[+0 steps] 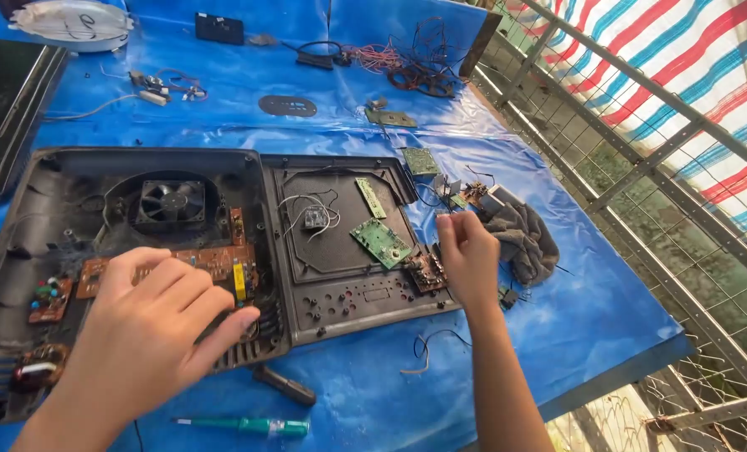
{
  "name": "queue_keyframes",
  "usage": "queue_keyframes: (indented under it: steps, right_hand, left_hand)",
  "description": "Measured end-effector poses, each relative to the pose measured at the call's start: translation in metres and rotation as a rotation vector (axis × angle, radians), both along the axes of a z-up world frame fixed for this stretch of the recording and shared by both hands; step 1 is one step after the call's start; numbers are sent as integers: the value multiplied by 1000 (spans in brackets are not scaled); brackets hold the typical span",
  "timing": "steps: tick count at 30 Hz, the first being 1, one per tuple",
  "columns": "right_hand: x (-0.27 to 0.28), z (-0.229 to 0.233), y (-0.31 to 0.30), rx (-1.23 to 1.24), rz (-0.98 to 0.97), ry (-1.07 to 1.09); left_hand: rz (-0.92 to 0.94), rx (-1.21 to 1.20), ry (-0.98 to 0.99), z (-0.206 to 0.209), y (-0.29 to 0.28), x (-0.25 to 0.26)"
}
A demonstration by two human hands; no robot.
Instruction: The person handles various electronic components, including circuit boards and a small fan, on a blue tarp-covered table. They pick up, inspect, and place down different parts, including a small circuit board and a fan, while working on a disassembled electronic device.
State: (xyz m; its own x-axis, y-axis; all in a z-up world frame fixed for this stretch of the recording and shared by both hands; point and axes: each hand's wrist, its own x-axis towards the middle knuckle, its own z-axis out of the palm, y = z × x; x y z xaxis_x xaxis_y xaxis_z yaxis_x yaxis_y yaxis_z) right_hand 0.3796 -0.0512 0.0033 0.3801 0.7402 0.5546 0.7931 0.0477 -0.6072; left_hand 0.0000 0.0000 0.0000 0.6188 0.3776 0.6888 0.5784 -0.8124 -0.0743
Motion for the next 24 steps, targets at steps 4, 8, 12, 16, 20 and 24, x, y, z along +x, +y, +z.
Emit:
queue_keyframes:
  steps: [4,8,12,16,20,24]
  right_hand:
    - [18,-47,46,-241,-62,-48]
    - [12,-62,50,-345,-100,-300]
    - [13,-57,40,-473,-102,-350]
    - [6,-50,36,-587,-67,-359]
    - [5,-52,35,-496,-54,-371]
    - [-2,-62,39,-311,48,-447]
  left_hand:
    - [122,-128,-25,-40,29,-3]
    - [289,-108,36,-70,34,-17]
    - [278,-160,36,-78,26,-20]
    - [259,-224,14,-80,17,-13]
    - [195,-180,24,-90,16,-11]
    - [165,-207,-2,-88,12,-7]
